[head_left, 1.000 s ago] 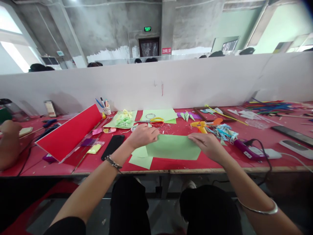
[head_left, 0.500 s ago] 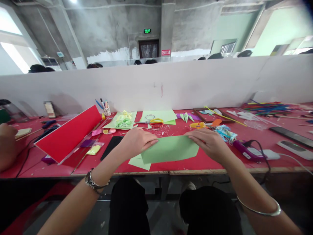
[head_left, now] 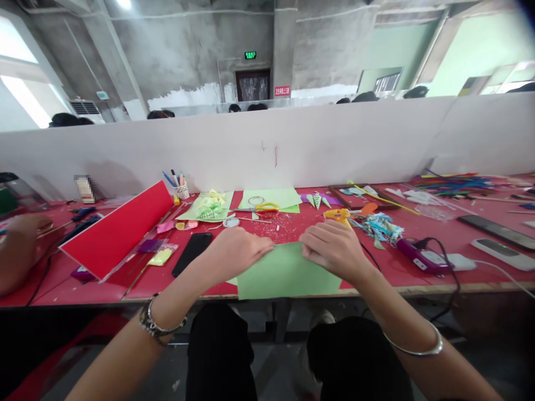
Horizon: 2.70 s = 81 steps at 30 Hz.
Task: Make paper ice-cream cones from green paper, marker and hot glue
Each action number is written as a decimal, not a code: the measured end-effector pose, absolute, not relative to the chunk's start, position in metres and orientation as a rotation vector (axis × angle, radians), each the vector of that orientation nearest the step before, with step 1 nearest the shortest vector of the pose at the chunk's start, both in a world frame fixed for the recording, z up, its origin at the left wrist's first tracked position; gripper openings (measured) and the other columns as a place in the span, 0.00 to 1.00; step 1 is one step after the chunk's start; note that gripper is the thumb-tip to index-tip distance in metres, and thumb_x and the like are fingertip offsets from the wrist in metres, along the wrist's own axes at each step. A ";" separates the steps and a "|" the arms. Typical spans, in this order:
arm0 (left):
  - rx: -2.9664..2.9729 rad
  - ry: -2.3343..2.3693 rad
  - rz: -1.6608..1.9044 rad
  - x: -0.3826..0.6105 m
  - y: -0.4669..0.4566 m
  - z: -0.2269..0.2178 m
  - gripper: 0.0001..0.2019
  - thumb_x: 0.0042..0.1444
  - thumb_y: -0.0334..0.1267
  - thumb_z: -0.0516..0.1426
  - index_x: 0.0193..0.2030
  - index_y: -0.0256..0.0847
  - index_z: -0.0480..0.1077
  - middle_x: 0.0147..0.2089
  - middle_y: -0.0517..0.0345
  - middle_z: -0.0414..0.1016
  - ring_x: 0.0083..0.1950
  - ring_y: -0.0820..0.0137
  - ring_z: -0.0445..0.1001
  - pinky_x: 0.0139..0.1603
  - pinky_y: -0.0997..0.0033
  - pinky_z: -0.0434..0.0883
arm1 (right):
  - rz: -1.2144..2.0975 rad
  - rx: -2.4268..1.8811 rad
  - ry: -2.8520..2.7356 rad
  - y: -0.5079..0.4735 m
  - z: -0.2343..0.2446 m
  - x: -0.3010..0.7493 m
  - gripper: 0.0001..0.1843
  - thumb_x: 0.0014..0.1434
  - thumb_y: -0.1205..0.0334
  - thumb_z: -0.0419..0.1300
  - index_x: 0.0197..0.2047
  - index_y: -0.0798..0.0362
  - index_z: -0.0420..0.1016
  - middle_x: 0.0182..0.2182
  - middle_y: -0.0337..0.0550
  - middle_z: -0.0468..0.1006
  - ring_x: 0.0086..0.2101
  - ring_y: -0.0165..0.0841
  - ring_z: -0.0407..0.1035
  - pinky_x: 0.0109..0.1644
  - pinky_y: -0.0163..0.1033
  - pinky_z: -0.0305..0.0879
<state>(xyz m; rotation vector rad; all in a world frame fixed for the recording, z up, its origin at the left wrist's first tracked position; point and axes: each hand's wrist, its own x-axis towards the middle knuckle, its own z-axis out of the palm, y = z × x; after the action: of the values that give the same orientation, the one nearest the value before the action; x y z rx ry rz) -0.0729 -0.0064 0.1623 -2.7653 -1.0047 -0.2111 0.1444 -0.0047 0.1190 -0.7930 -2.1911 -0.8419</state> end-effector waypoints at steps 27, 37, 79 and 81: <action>-3.042 -1.669 -1.138 -0.143 0.032 0.121 0.20 0.53 0.46 0.51 0.52 0.43 0.64 0.52 0.52 0.69 0.46 0.66 0.70 0.43 0.70 0.66 | 0.270 -1.198 -1.889 0.020 0.097 0.182 0.14 0.57 0.56 0.49 0.30 0.54 0.71 0.27 0.42 0.75 0.28 0.33 0.68 0.30 0.34 0.60; -2.889 -1.852 -2.431 -0.104 0.033 0.101 0.16 0.47 0.49 0.54 0.34 0.37 0.69 0.31 0.54 0.74 0.33 0.70 0.71 0.36 0.69 0.69 | 0.637 -1.161 -1.569 0.039 0.067 0.161 0.16 0.52 0.49 0.51 0.27 0.54 0.68 0.22 0.39 0.70 0.23 0.30 0.63 0.25 0.33 0.59; -3.081 -1.261 -2.404 -0.043 0.027 0.113 0.20 0.42 0.54 0.57 0.24 0.39 0.56 0.23 0.65 0.54 0.25 0.77 0.56 0.26 0.76 0.59 | 0.856 -0.633 -1.815 0.006 0.112 0.094 0.09 0.52 0.59 0.56 0.34 0.50 0.58 0.33 0.40 0.61 0.35 0.29 0.63 0.38 0.38 0.67; -3.054 -1.275 -2.431 -0.043 0.028 0.112 0.17 0.43 0.51 0.57 0.24 0.39 0.58 0.23 0.64 0.58 0.27 0.76 0.60 0.28 0.75 0.61 | 0.829 -0.637 -1.838 0.007 0.111 0.094 0.06 0.53 0.60 0.54 0.34 0.50 0.60 0.34 0.40 0.63 0.36 0.29 0.63 0.39 0.38 0.67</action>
<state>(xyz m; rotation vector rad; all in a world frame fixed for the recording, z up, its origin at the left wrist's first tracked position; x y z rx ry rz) -0.0431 0.0280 0.1116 -3.0544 -1.2749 -2.4313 0.0937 0.0069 0.1108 -0.6372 -1.8381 0.8293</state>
